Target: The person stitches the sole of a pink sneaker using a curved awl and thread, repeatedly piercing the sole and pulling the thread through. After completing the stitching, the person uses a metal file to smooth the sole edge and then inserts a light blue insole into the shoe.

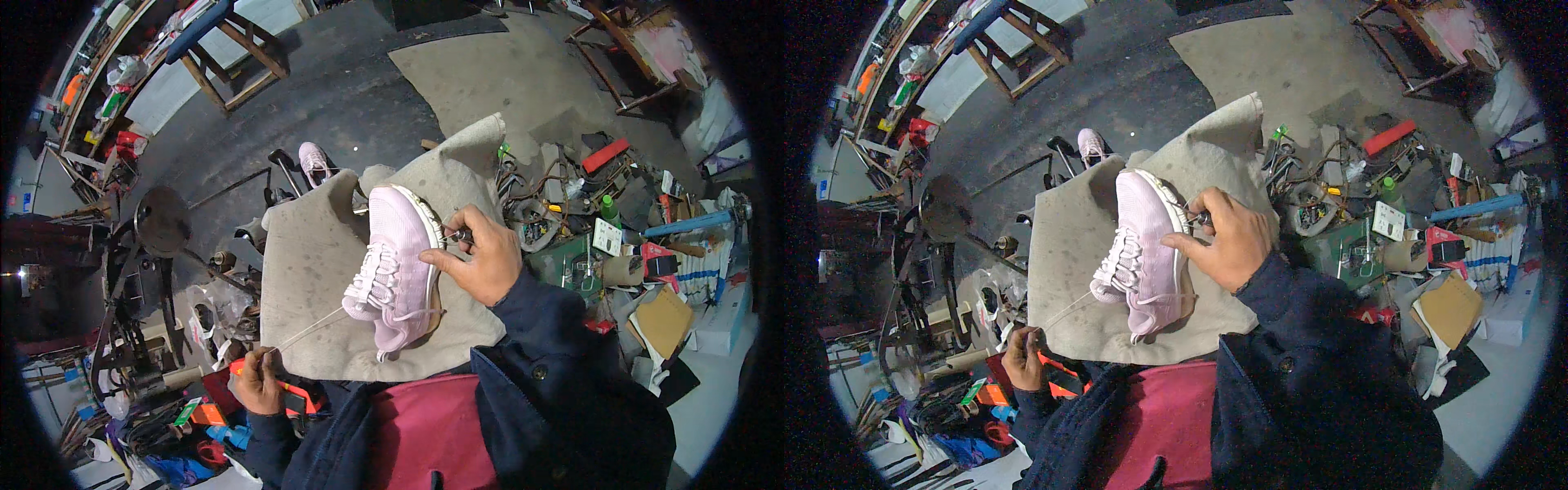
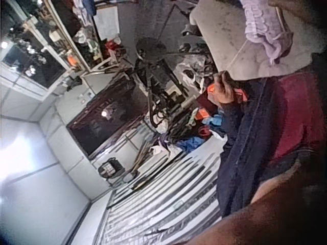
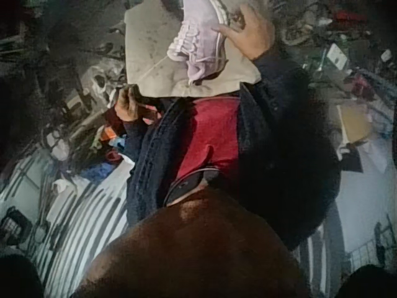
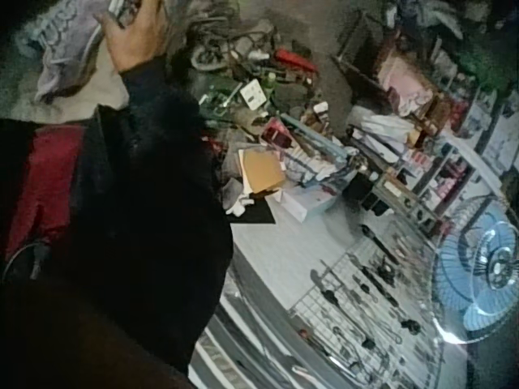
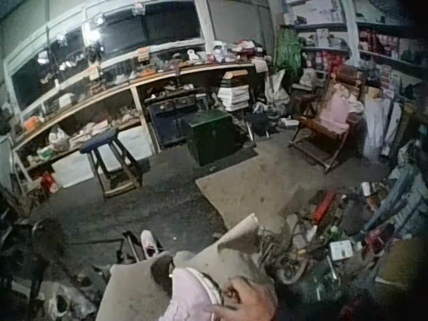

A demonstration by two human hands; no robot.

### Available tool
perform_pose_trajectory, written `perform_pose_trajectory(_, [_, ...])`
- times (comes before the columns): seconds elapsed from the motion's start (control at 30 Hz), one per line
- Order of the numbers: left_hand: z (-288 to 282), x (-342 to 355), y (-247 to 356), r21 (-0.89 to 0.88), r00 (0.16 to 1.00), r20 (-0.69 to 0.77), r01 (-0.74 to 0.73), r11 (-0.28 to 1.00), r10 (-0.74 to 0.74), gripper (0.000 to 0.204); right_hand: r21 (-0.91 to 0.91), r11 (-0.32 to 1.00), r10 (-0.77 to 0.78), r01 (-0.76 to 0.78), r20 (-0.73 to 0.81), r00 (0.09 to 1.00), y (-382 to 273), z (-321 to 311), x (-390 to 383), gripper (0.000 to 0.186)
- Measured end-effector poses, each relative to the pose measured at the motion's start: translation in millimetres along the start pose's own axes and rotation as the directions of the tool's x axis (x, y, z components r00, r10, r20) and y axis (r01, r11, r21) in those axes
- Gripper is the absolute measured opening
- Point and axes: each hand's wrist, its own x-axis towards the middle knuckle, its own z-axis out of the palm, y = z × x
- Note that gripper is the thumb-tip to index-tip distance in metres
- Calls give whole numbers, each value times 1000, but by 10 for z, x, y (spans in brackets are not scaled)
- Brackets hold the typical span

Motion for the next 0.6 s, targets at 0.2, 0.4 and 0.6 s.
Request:
perform_pose_trajectory(0.2, [140, 329, 634, -309, 995, -97, 7, 951, -39, 35, 158, 969, 163, -190, 169, 972, 165, -181, -60, 32])
perform_pose_trajectory(0.4, [416, 852, 1511, -228, 793, 120, -564, 794, 598, 34, 547, 720, 228, -428, 395, 890, 236, -404, -212, 18])
perform_pose_trajectory(0.6, [993, 1089, 2055, -105, 495, 341, -825, 555, 799, 47, 712, 146, 174, -687, 665, 726, 39, -450, -327, 15])
